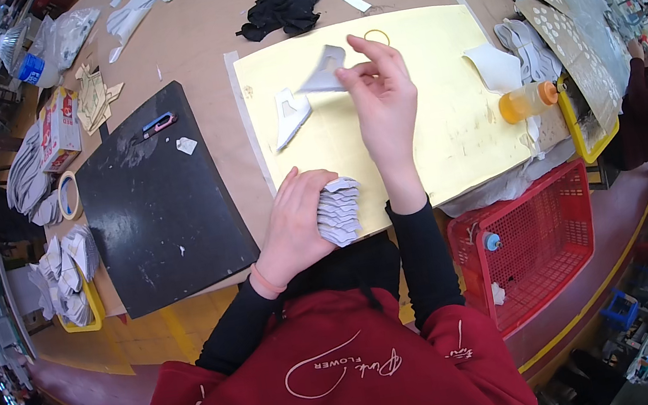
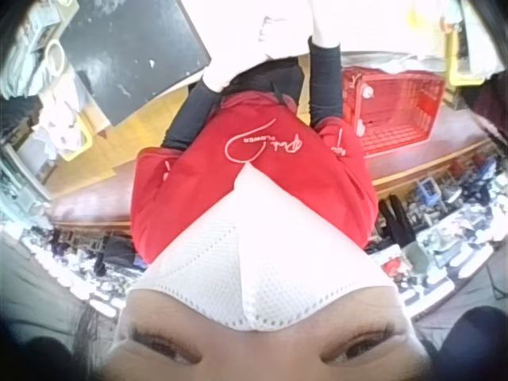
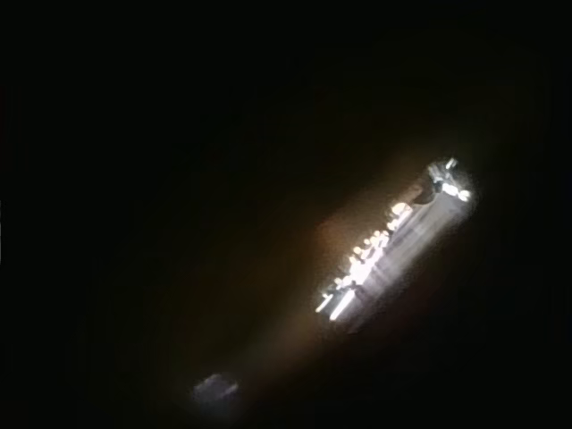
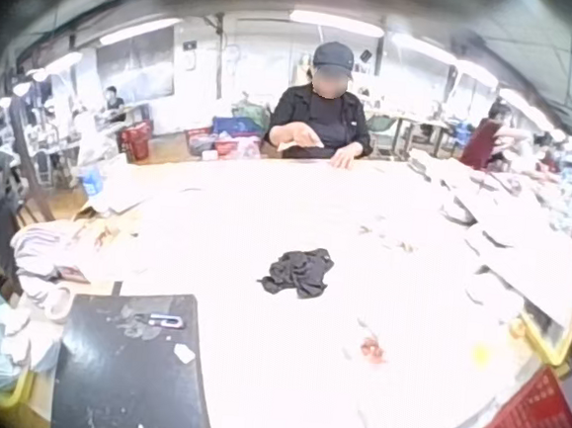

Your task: The person folds small white fabric pieces by hand at a worktable, aligning edges and stacking them into neat piles. The person occasionally moves stacks between a black cutting mat and a yellow work surface. Other workers are visible in the background handling similar materials.

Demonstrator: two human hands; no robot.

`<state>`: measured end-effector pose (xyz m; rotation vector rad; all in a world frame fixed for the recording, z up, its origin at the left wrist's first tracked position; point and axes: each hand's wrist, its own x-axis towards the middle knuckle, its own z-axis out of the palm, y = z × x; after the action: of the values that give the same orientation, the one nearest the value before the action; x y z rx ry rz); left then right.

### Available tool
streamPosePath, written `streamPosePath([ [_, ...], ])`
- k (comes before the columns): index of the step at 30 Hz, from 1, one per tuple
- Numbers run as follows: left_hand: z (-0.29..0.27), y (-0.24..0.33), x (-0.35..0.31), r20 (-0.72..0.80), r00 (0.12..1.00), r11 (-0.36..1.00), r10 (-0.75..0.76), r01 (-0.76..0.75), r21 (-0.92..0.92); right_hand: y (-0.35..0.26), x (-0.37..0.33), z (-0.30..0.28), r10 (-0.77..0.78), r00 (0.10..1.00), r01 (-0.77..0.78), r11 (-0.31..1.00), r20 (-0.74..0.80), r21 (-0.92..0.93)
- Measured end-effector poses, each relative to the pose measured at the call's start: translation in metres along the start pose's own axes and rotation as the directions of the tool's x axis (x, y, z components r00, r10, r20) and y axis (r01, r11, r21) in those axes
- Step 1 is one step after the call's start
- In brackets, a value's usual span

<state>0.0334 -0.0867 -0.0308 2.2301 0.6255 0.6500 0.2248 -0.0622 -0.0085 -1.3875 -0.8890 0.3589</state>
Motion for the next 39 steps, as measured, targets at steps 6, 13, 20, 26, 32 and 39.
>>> streamPosePath([
  [6, 0.002, 0.003, 0.000, -0.062, 0.998, 0.999, 0.005, -0.003, 0.036, 0.029, -0.021, 0.028, -0.100, 0.888, 0.302, 0.863, 0.449, -0.405],
  [13, 0.000, 0.008, -0.006, -0.148, 0.989, 0.985, -0.022, 0.047, 0.166, -0.007, -0.027, 0.007, 0.259, 0.885, -0.191, 0.960, 0.386, -0.207],
  [20, 0.000, 0.002, -0.003, 0.011, 1.000, 0.999, -0.015, 0.015, 0.041, -0.012, -0.072, -0.054, 0.170, 0.850, -0.058, 0.971, 0.499, -0.232],
  [26, 0.011, -0.007, -0.009, -0.052, 0.999, 0.996, -0.003, -0.002, -0.086, -0.009, -0.112, -0.040, 0.229, 0.890, -0.323, 0.927, 0.394, 0.192],
  [32, -0.004, 0.009, 0.003, -0.027, 0.998, 0.975, -0.056, 0.060, 0.212, -0.026, -0.111, -0.027, 0.239, 0.882, -0.284, 0.957, 0.407, 0.055],
  [39, -0.002, 0.016, 0.007, 0.000, 1.000, 0.983, -0.026, 0.026, 0.181, 0.010, 0.024, -0.048, -0.141, 0.957, 0.257, 0.815, 0.253, -0.520],
])
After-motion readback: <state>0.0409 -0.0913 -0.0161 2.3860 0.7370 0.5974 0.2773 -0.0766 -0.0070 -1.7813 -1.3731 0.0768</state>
